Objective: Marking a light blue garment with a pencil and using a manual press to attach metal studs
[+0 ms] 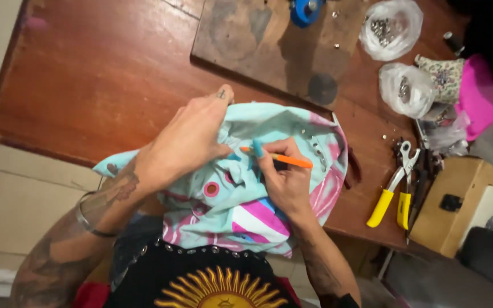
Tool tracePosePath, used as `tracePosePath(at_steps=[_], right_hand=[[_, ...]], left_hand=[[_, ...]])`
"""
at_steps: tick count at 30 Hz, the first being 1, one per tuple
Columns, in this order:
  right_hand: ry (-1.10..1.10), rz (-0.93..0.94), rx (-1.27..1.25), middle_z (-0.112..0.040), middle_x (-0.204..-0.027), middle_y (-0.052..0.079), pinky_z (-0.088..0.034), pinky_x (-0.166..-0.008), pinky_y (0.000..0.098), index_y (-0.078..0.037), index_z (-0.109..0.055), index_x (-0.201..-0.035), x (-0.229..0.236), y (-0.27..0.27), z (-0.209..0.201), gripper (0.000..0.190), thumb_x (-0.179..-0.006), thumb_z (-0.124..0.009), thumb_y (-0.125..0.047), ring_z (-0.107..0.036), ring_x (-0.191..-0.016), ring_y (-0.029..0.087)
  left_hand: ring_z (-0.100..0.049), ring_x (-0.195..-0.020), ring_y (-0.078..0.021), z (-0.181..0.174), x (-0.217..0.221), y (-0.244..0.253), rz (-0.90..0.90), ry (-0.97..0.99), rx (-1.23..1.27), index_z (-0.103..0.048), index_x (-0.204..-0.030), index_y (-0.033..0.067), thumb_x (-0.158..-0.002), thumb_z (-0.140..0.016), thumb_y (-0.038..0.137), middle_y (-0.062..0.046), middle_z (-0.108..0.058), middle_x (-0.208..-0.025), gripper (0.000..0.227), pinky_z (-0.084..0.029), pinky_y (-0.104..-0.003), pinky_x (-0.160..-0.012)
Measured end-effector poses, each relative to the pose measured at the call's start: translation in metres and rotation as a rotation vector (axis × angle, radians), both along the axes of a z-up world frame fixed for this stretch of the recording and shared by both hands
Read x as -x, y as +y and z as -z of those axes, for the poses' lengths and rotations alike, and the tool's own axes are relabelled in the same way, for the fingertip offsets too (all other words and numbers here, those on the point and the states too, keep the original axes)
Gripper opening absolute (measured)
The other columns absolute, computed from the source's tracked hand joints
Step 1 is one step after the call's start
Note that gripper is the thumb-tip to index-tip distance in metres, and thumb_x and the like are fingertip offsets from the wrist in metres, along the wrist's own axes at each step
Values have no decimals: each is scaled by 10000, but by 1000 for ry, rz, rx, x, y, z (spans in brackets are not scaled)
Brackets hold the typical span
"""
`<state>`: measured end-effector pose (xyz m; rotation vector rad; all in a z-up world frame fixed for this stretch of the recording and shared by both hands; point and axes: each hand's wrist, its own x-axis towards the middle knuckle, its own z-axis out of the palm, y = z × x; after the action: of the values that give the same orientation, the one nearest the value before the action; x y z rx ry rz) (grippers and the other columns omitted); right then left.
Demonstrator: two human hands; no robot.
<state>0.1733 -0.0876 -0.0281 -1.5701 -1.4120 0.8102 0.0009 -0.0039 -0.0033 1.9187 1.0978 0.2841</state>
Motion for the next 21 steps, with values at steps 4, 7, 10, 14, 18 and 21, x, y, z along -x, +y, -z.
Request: tracePosePath(at_steps=[4, 7, 10, 14, 18, 21], right_hand=[[-8, -31, 19, -564, -528, 63, -364, -390, 194, -30, -598, -735, 2, 0, -3, 108, -784, -641, -117, -440, -448, 75], [-30, -38, 19, -568, -539, 61, -366, -407, 194, -34, -601, -740, 2, -2, -2, 104, -788, -636, -119, -446, -459, 77], [-20, -38, 16, -570, -548, 60, -368, -416, 192, -32, -603, -741, 3, 1, -3, 102, -782, -642, -116, -447, -474, 72], [-25, -37, 14, -580, -550, 54, -370, -423, 183, -43, -608, -731, 4, 1, -6, 88, -781, -641, -108, -450, -465, 66], [-40, -25, 3, -573, -546, 66, -369, -417, 192, -40, -608, -736, 5, 1, -6, 87, -781, -638, -109, -453, -459, 76], [-14, -21, 10, -553, -513, 42, -362, -417, 174, -41, -609, -736, 5, 2, -5, 91, -780, -638, -115, -438, -463, 57]], left_hand=[[-547, -950, -399, -2, 0, 0, -3, 17, 41, -393, -1017, 34, -557, -753, 79, -189, -557, -955, 586, -455, -548, -746], [-550, -941, -404, -4, -1, 0, -3, 7, 52, -390, -1010, 29, -565, -746, 72, -194, -557, -946, 571, -453, -546, -748], [-549, -945, -406, -6, -1, 1, -1, 9, 55, -391, -1006, 20, -565, -744, 66, -203, -555, -956, 567, -452, -548, -751], [-549, -945, -406, -6, -1, 1, 0, 24, 62, -388, -1013, 10, -563, -747, 64, -207, -552, -964, 578, -450, -553, -751], [-547, -939, -417, -9, -1, 1, 2, 19, 77, -388, -1015, 12, -573, -737, 54, -213, -550, -951, 565, -443, -559, -761], [-544, -948, -418, -9, -1, 2, -4, 18, 79, -386, -1011, 11, -574, -735, 51, -216, -549, -963, 561, -442, -563, -765]])
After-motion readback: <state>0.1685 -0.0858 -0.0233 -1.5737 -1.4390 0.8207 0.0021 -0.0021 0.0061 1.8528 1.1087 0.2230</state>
